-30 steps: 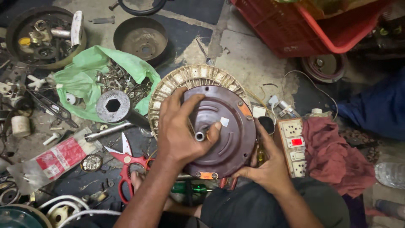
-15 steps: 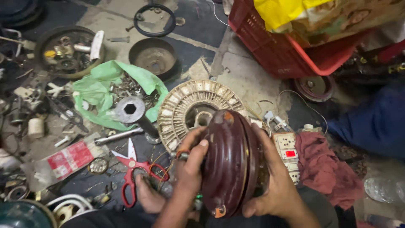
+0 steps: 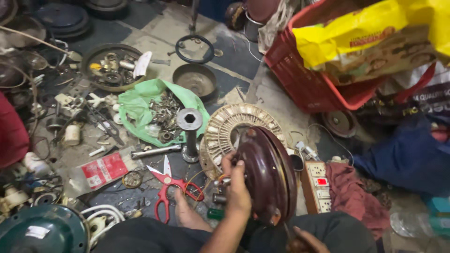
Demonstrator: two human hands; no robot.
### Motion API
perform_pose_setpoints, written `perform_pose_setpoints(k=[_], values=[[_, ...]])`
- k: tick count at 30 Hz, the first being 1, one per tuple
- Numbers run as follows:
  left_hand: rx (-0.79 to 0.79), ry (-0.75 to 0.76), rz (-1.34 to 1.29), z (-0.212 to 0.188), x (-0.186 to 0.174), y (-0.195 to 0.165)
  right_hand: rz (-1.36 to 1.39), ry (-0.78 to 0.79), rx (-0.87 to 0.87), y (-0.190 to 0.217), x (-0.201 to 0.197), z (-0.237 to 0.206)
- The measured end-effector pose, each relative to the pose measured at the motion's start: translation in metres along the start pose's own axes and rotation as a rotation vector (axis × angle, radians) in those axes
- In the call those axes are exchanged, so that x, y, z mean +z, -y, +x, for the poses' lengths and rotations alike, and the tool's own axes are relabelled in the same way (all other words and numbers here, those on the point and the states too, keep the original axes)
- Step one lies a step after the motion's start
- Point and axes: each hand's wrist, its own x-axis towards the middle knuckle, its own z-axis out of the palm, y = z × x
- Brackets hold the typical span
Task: The person sits on the workshop floor assembling a ceiling fan motor, fitting the round motor cover onto the wound stator and aligning it. They press and rotate the cover by hand to seat it, then use a screwdriver to drive screws and secure the cover to the motor housing.
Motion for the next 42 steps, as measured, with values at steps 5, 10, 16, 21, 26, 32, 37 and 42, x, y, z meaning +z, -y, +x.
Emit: perform_pose_setpoints(k=[5,10,16,21,26,32,37,42], values=[[0.021,-0.058,-0.040,-0.010,-0.002,-0.009,0.067,-0.064,0.266,0.014,0.009,-0.001],[0.001,-0.090,-0.058,-0.012,0.000,-0.016,-0.230,-0.082,-0.314,0.008,0.035,-0.031],[0.065,-0.096,0.084,-0.014,0.000,-0.025,-0.208,0.046,-0.261,0.006,0.028,-0.025],[0.112,-0.075,0.060,-0.015,0.002,-0.023,-0.491,-0.001,-0.428,0.011,0.017,-0.019],[-0.015,-0.073,0.030,-0.015,0.003,-0.018,-0.980,0.014,-0.726,0.048,0.024,-0.025],[-0.093,-0.133,0.017,-0.017,0.007,-0.015,-0.494,-0.095,-0.662,0.037,0.051,-0.034],[-0.036,-0.172,0.029,-0.018,0.008,-0.017,-0.487,-0.147,-0.514,0.045,0.043,-0.034],[0.132,-0.164,0.133,-0.019,0.006,-0.019,-0.543,-0.117,-0.621,0.107,0.084,-0.024]])
